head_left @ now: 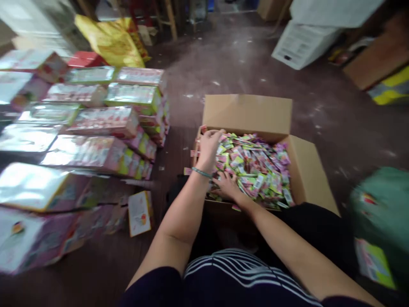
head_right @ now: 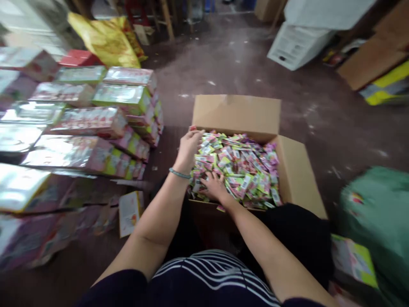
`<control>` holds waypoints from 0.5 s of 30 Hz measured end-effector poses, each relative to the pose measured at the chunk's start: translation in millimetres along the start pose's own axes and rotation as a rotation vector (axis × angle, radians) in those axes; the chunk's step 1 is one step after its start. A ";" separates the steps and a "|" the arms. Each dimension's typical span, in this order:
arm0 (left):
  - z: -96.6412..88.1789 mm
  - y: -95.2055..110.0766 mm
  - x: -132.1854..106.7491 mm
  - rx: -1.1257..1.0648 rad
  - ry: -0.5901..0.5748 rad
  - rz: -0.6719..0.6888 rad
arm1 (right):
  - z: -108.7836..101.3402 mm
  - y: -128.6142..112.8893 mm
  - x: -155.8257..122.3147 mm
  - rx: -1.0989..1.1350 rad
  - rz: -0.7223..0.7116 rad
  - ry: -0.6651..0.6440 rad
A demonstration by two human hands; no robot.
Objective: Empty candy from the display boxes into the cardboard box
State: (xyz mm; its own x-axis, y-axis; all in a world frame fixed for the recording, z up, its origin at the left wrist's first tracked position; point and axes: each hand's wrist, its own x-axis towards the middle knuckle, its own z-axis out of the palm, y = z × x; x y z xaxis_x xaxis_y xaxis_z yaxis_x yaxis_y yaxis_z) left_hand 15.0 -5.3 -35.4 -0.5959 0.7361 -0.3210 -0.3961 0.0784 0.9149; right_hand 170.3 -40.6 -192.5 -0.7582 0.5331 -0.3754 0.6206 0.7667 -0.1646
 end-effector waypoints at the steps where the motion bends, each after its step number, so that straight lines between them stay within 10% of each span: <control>1: -4.1 3.4 -3.8 -0.010 0.013 0.015 | 7.0 -0.6 -1.4 -0.021 0.006 0.026; 5: -39.0 31.0 -19.8 -0.149 0.055 0.044 | 36.4 -1.7 3.0 -0.027 -0.005 0.080; 9: -113.0 54.2 -33.1 -0.304 0.222 0.103 | 47.6 -4.3 20.1 0.052 0.007 0.097; 15: -254.0 10.8 -82.9 -0.086 0.567 0.013 | 13.0 -0.5 26.3 0.154 -0.017 -0.048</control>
State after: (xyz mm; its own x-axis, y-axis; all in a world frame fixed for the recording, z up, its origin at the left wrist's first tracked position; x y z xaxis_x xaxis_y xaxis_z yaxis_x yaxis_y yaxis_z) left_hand -117.3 -236.2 -61.1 -0.8733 0.2595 -0.4124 -0.4272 -0.0011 0.9041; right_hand 152.7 -31.7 -214.2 -0.7605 0.5003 -0.4139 0.6341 0.7095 -0.3075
